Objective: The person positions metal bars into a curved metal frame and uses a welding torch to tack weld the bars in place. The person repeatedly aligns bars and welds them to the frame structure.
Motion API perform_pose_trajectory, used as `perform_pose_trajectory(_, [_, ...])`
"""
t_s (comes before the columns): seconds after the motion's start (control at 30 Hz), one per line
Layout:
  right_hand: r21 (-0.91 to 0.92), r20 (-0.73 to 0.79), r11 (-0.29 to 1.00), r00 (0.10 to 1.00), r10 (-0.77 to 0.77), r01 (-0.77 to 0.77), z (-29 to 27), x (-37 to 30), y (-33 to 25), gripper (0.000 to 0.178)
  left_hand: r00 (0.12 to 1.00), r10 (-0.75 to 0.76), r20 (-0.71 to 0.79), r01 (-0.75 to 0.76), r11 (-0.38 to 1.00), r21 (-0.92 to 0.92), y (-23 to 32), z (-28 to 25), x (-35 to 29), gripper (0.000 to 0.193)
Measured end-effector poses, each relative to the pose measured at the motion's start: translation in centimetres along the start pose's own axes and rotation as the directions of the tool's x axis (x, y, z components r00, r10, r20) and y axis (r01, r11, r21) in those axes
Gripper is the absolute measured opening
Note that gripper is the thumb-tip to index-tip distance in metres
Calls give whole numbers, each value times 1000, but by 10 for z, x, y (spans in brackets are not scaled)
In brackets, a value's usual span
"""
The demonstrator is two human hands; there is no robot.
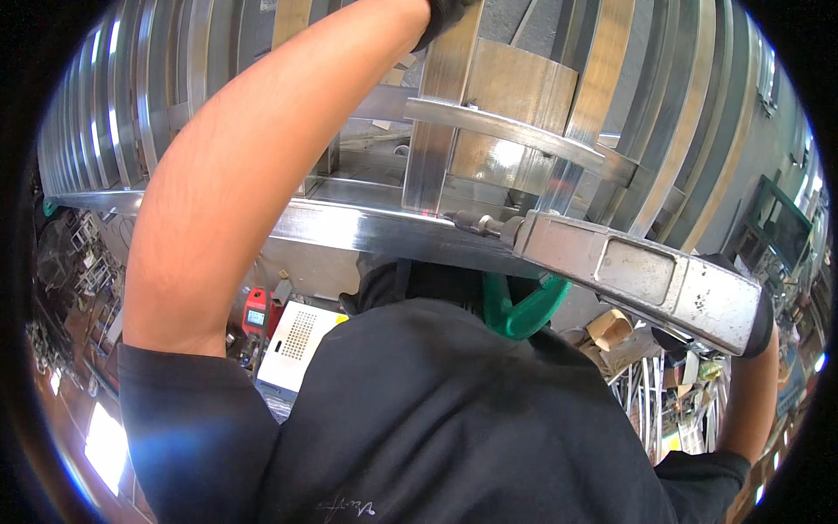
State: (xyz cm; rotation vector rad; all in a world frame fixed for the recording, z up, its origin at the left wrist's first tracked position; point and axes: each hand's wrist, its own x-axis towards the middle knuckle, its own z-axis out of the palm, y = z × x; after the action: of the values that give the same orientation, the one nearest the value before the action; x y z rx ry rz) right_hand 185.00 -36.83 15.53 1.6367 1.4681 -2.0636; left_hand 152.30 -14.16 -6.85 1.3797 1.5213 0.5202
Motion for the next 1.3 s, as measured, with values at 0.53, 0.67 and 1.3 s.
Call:
perform_pose_trajectory(0.53, [179, -55, 982, 996, 75, -64, 10, 11, 17, 54, 999, -32, -1, 32, 999, 37, 4, -1, -1, 80])
perform_pose_trajectory(0.67, [184, -52, 980, 995, 84, -74, 9, 16, 17, 54, 1000, -14, -28, 16, 998, 68, 3, 1, 1, 76])
perform_pose_trajectory(1.3, [259, -29, 948, 980, 197, -183, 11, 21, 22, 53, 998, 60, -25, -58, 994, 92, -2, -3, -8, 61])
